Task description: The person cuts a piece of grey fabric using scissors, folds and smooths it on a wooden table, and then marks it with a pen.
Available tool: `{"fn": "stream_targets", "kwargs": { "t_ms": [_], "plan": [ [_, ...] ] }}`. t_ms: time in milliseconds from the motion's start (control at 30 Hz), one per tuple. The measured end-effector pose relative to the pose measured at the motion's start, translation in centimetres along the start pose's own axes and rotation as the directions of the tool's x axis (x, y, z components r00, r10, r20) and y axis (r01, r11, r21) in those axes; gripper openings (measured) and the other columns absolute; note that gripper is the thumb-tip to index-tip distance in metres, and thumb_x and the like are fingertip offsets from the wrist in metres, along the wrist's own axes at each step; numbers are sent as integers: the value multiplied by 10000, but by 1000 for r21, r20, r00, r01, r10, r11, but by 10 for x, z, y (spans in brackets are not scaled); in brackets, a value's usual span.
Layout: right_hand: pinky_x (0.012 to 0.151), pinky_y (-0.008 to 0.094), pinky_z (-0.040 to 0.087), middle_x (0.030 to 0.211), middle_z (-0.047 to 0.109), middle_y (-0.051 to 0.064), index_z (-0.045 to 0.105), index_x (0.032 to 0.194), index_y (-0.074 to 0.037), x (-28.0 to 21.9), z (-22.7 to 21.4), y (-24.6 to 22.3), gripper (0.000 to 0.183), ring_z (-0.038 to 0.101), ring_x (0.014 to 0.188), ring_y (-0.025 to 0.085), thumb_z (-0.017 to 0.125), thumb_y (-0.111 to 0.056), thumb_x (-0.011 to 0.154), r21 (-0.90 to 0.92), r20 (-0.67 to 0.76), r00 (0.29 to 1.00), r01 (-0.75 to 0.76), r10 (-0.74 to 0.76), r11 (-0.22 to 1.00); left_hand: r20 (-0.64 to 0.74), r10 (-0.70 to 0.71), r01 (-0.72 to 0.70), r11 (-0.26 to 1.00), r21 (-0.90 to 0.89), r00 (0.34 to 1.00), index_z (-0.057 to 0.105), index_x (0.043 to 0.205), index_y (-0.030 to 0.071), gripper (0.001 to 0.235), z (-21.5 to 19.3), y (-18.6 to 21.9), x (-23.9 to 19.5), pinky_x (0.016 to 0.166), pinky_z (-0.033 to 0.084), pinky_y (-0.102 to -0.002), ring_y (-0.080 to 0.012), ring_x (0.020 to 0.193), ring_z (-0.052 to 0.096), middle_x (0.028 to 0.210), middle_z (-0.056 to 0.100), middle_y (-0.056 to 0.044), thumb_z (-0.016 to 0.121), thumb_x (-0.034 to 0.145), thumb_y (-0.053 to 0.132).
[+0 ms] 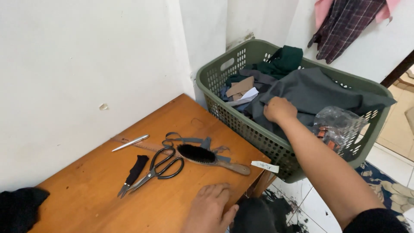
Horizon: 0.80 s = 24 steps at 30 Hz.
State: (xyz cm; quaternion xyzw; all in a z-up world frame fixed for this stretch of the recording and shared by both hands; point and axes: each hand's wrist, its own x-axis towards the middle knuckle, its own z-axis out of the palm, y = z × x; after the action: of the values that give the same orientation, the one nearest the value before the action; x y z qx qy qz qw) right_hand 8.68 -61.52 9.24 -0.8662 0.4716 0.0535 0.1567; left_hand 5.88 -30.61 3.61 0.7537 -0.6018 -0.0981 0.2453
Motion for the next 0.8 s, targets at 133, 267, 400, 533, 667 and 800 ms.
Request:
{"fn": "stream_targets", "kwargs": {
  "t_ms": [133, 267, 400, 533, 667, 800],
  "plan": [
    [408, 419, 327, 571, 522, 136, 486, 568, -47, -10, 5, 6, 428, 484, 507, 330, 382, -234, 939, 228, -339, 917, 299, -213, 927, 12, -130, 130, 971, -200, 991, 551, 1064, 95, 332, -18, 6, -6, 846, 335, -410, -302, 995, 476, 1120, 533, -77, 517, 828, 327],
    [580, 252, 376, 771, 565, -10, 563, 1035, -50, -77, 15, -27, 237, 494, 658, 90, 423, -136, 865, 458, -639, 588, 809, -496, 370, -145, -346, 175, 741, -649, 927, 559, 1047, 108, 372, -33, -1, -7, 869, 418, -341, -183, 1056, 544, 1152, 568, -34, 492, 788, 367],
    [725, 395, 516, 1091, 599, 9, 623, 992, -117, -183, 29, -66, 262, 647, 870, 226, 506, -25, 776, 183, -336, -112, 966, -935, -181, -388, -573, -497, -40, -867, 722, 508, 1098, -4, 436, 7, -66, -14, 791, 424, -369, -258, 899, 566, 1043, 588, -165, 332, 893, 338],
    [670, 412, 445, 1118, 564, 175, 501, 895, -13, -237, 68, -68, 128, 588, 841, 337, 424, -111, 865, 93, -243, -337, 925, -910, -368, 47, -779, -261, -266, -928, 625, 569, 893, -36, 447, -31, -37, -56, 235, 287, -322, -260, 399, 498, 710, 603, -170, 489, 779, 389],
    [575, 316, 400, 1140, 554, 114, 514, 1027, -43, -249, 93, -54, 190, 530, 855, 217, 453, -173, 903, -146, -201, -343, 937, -918, -318, -77, -994, -195, 61, -979, 74, 495, 1175, 37, 434, -59, -15, -88, 842, 404, -311, -175, 990, 504, 1127, 545, -77, 503, 762, 167],
    [596, 406, 433, 1023, 587, 96, 559, 1126, -83, -232, 114, -34, 303, 517, 820, 276, 429, -216, 887, -319, -271, -63, 947, -960, 28, -716, -699, 358, 666, -654, -8, 511, 1109, -66, 484, -10, -84, -193, 1058, 199, -280, -204, 1235, 339, 1286, 427, -121, 440, 832, 324]
  ]
}}
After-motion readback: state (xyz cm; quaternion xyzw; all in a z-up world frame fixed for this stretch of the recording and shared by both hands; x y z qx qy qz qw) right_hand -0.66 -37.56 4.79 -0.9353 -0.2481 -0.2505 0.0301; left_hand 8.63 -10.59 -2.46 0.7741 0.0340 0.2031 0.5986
